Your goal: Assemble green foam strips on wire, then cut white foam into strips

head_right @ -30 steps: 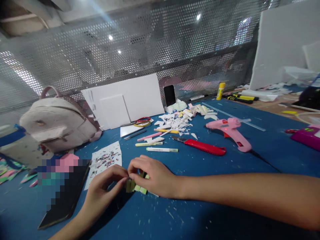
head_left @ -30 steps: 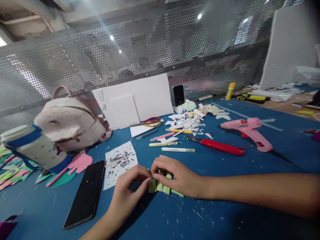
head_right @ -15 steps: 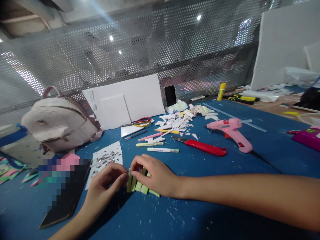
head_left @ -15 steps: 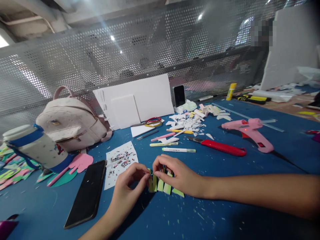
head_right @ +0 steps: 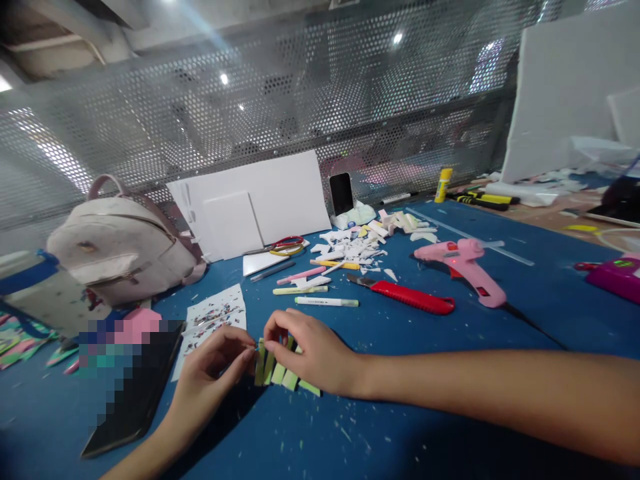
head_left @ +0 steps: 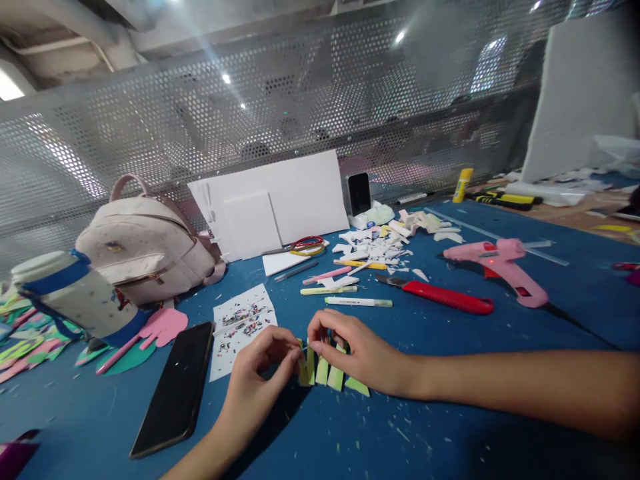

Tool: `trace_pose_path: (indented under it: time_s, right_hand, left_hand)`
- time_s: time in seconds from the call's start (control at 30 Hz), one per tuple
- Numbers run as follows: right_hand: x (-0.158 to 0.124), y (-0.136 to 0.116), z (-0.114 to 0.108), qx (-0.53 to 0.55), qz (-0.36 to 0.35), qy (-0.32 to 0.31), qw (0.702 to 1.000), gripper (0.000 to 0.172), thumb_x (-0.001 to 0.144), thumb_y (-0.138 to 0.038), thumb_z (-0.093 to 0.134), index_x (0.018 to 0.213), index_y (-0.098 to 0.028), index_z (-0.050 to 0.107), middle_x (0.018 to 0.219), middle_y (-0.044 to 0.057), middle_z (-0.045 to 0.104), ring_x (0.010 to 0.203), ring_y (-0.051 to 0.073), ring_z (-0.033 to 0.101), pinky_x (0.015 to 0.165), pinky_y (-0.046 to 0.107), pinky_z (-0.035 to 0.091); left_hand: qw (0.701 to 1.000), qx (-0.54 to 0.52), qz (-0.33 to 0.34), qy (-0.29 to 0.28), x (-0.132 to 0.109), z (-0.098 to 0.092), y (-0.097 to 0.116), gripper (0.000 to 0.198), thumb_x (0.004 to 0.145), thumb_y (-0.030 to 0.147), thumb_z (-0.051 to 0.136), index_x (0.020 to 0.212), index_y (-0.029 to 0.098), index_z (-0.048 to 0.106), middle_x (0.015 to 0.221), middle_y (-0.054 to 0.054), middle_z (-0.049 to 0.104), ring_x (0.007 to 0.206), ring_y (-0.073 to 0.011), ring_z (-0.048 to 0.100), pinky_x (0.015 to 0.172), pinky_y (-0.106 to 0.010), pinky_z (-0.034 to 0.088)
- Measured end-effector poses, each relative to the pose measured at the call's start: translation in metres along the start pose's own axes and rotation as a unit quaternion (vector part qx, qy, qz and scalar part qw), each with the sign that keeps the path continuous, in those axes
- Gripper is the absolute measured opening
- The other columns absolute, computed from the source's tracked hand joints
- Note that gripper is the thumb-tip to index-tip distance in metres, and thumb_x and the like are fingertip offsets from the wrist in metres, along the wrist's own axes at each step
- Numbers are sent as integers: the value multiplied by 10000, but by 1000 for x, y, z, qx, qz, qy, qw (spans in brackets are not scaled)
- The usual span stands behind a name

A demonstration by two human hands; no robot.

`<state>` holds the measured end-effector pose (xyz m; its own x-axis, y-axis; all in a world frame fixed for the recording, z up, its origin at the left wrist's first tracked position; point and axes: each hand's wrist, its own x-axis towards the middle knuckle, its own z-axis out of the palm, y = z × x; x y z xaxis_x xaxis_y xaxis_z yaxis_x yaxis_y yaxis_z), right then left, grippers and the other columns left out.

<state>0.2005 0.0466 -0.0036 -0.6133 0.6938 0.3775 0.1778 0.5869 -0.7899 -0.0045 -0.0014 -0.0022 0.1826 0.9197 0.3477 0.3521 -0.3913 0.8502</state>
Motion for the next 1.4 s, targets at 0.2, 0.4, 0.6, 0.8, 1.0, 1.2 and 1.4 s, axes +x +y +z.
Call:
trace_pose_path:
  time_s: [0.2,0.4,0.6,0.8,1.0,1.2,1.4]
  right_hand:
    - [-1,0,0,2,8,4,1000,46,960,-214,529,922,-201,550,876,-11,558,726,121,476,673,265,388]
    - [0,-1,-1,8,7,2,1000,49,959,-210,527,915,-199,545,873,-16,552,715,114,468,672,262,388]
    - [1,-1,0,5,2,-2,1000,38,949,-197,527,929,-196,559,888,-3,567,745,124,491,679,263,397]
    - [0,-1,-1,2,-6,-9,1000,37,934,-180,540,915,-198,566,892,7,593,801,140,522,707,270,414]
    - [0,-2,-1,-3,-11,-9,1000,34,935,-196,550,911,-197,573,898,5,599,801,136,532,707,266,417]
    - [0,-2,-1,-1,-14,-9,1000,33,933,-197,556,908,-192,578,897,5,602,800,134,538,707,261,419]
    - [0,-3,-2,2,-10,-11,1000,39,936,-199,546,914,-192,577,901,12,599,796,137,534,699,266,423]
  left_hand:
    - [1000,0,4,6,0,1,1,14,916,217,628,920,214,642,751,28,658,626,-96,653,591,-166,536]
    - [1000,2,5,6,1,0,2,22,902,205,633,918,206,648,736,22,665,617,-101,658,577,-170,539]
    - [1000,-6,-8,7,1,1,2,36,879,216,644,876,180,653,746,2,675,615,-118,664,573,-198,552]
    - [1000,-13,-20,-5,2,1,3,46,874,222,658,874,177,669,739,-4,688,615,-117,659,572,-194,538]
    - [1000,-12,-25,-14,3,2,5,48,870,219,656,860,176,675,707,-1,685,609,-121,654,584,-198,536]
    - [999,-3,-25,-22,1,2,5,79,894,231,644,854,179,689,723,-5,698,603,-112,647,573,-180,515]
    - [999,-10,-18,-27,1,1,7,131,926,252,612,847,184,690,684,-5,681,581,-119,627,557,-187,503]
